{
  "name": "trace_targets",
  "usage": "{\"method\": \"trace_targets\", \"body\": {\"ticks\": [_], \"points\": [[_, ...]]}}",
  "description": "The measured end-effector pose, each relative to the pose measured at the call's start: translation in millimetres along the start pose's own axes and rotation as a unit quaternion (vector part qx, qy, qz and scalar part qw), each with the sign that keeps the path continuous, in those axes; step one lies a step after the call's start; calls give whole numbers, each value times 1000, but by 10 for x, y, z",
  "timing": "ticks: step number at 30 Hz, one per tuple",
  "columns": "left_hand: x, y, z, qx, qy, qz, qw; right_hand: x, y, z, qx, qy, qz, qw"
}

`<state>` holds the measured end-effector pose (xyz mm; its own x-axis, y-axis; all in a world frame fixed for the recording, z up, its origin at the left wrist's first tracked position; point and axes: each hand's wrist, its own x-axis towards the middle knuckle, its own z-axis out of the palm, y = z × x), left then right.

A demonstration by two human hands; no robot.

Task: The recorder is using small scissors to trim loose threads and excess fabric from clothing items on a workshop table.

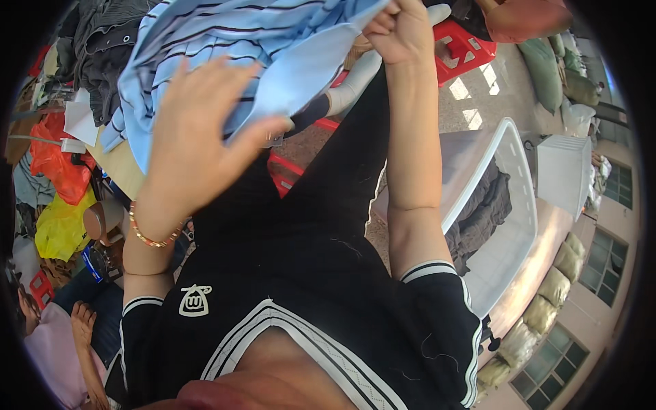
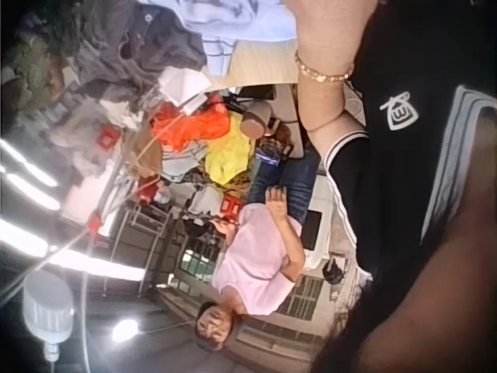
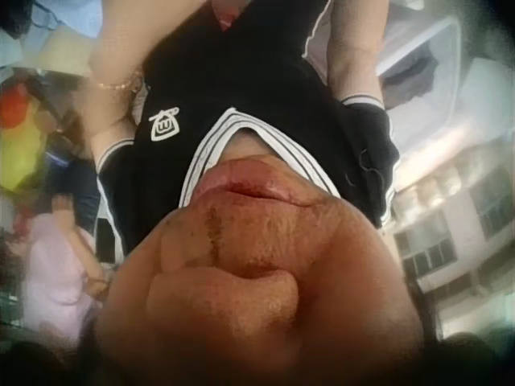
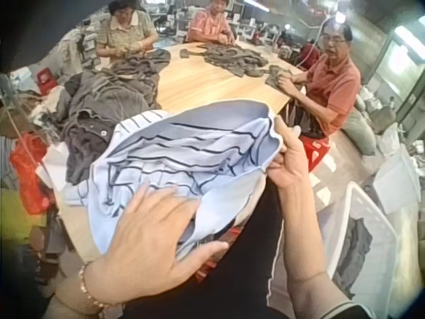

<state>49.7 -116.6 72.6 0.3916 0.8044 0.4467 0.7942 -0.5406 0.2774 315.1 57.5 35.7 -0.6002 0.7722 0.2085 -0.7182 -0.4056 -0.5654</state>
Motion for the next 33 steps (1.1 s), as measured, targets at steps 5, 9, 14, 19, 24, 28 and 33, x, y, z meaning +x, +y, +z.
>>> {"method": "trace_targets", "body": {"ticks": [5,9,14,19,24,28,33], "points": [[-41,466,289,-120,-34,109,986,124,-165,258,-81,47,-160,983],[-71,657,202,-111,-38,193,974,-31,15,470,-87,75,-171,979],[-38,700,153,-89,10,225,970,-202,145,641,-86,89,-190,974],[25,554,151,-166,-26,181,969,-422,313,837,-84,90,-213,969],[505,212,269,-375,19,-45,926,-241,-295,446,-101,97,-250,958],[819,-2,310,-568,-45,-172,803,-294,30,535,-89,81,-255,959],[932,115,501,-674,-49,-179,715,-390,59,596,-85,85,-267,956]]}}
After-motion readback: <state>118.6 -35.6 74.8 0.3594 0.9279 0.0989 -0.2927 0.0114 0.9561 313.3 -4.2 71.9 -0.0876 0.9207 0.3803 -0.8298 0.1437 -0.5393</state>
